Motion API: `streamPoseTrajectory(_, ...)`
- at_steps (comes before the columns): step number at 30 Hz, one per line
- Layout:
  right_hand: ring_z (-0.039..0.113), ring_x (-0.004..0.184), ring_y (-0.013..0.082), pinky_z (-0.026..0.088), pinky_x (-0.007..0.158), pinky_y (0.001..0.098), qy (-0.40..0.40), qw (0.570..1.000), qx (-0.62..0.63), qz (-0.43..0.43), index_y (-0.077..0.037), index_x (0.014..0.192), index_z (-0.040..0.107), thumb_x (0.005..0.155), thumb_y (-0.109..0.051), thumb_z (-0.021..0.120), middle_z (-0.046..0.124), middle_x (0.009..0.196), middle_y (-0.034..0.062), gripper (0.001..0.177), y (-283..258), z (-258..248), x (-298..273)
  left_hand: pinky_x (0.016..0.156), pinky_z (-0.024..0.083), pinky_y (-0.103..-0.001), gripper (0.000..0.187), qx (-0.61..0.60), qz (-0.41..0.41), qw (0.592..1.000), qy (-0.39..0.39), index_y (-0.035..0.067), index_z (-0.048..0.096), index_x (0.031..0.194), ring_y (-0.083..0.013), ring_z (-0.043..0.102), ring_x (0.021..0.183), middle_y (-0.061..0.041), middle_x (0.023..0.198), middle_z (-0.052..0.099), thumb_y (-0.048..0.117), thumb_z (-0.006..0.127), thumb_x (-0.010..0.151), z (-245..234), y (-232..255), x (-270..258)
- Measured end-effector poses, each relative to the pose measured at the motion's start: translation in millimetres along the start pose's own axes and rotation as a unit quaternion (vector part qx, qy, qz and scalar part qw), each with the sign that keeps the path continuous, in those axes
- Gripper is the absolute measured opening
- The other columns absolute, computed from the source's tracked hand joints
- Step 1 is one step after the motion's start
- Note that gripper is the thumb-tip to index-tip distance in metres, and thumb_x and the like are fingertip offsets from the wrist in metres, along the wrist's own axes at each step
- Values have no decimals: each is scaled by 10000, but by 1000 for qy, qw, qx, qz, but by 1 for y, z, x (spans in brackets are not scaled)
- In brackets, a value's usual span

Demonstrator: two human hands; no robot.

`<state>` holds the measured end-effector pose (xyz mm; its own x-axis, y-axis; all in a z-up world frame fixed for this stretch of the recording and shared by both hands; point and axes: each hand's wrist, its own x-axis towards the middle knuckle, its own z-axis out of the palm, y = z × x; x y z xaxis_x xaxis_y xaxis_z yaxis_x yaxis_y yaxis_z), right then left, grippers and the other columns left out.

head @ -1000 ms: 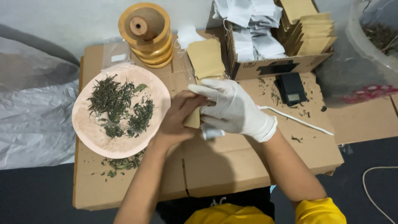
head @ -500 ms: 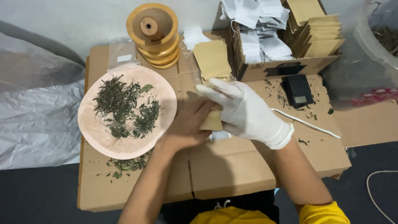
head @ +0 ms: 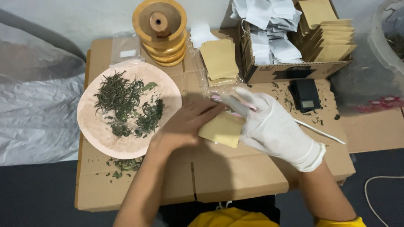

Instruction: The person packages dried leaves into small white sachets, uses a handheld pink heat sealer to seal each sachet, and then places the sealed sachets into a paper pouch.

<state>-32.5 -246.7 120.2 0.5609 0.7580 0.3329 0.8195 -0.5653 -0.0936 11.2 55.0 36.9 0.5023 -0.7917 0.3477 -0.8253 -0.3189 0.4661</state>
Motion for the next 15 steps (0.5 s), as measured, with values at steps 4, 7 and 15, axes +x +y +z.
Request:
streamPoseTrajectory(4, 529, 1580, 404, 230, 1427, 527, 102, 981, 168, -1, -124, 553, 498, 1127, -273, 503, 594, 1600, 329, 593, -19, 0, 19, 1268, 377, -611, 1105, 22, 43, 998, 51, 94, 375, 1753, -384, 535, 1550, -195, 1677, 561, 109, 854, 757, 6, 0, 3)
streamPoseTrajectory(7, 296, 1679, 600, 448, 1372, 571, 48, 985, 165, 31, 92, 1118, 694, 1163, -325, 537, 287, 1798, 307, 448, -22, 13, 7, 1304, 348, -634, 1111, 51, 21, 998, 25, 125, 381, 1745, -354, 503, 1561, -159, 1672, 550, 122, 889, 758, 4, 6, 2)
streamPoseTrajectory(15, 285, 1731, 483, 450, 1136, 532, -47, 995, -35, 84, 65, 1777, 206, 941, -502, 780, 296, 1887, 159, 1162, -18, 11, -11, 1292, 372, -648, 924, 61, 47, 996, 39, 100, 384, 1753, -405, 539, 1502, -211, 1599, 573, 760, 232, 1123, 4, 11, 6)
